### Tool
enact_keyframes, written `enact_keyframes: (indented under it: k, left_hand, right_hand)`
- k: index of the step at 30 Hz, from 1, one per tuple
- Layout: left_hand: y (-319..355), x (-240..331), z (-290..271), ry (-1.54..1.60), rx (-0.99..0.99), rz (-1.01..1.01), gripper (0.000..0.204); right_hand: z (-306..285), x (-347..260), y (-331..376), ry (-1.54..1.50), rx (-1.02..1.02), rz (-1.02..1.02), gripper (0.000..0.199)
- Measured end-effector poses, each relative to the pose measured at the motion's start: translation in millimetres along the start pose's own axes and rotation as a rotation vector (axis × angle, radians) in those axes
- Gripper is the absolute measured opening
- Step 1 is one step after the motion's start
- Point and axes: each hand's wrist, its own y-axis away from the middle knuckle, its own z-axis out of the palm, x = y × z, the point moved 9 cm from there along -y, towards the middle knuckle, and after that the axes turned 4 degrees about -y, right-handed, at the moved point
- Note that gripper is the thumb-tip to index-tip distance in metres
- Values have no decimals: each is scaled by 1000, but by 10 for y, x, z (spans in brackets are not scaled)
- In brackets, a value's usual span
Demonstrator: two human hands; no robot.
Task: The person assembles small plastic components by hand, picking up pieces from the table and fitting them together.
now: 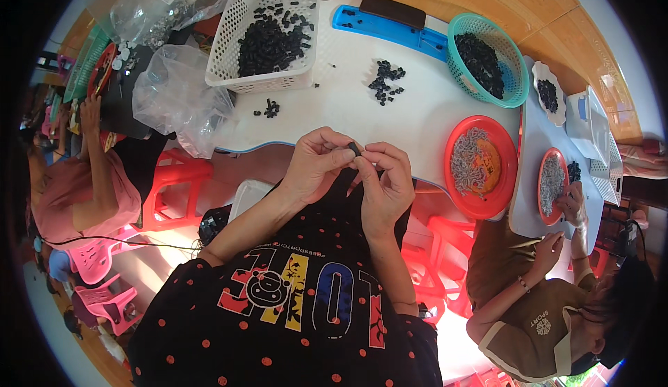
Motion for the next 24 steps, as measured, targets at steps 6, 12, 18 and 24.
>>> enact_keyframes:
  k: [6, 12, 18, 24]
  left_hand:
    - [16, -58, -81, -45, 0, -89, 11]
    - [6, -54, -74, -57, -23, -136, 19]
    - [22, -148, -99, -4, -50, -266, 33]
    - [50, -215, -132, 43, -67, -280, 34]
  right_hand:
    - [66, 17, -101, 18, -200, 57, 20]
    - [71, 54, -62, -8, -254, 118, 20]
    - [46, 125, -20, -40, -275, 102, 19]
    - [37, 233, 24, -59, -258, 40, 18]
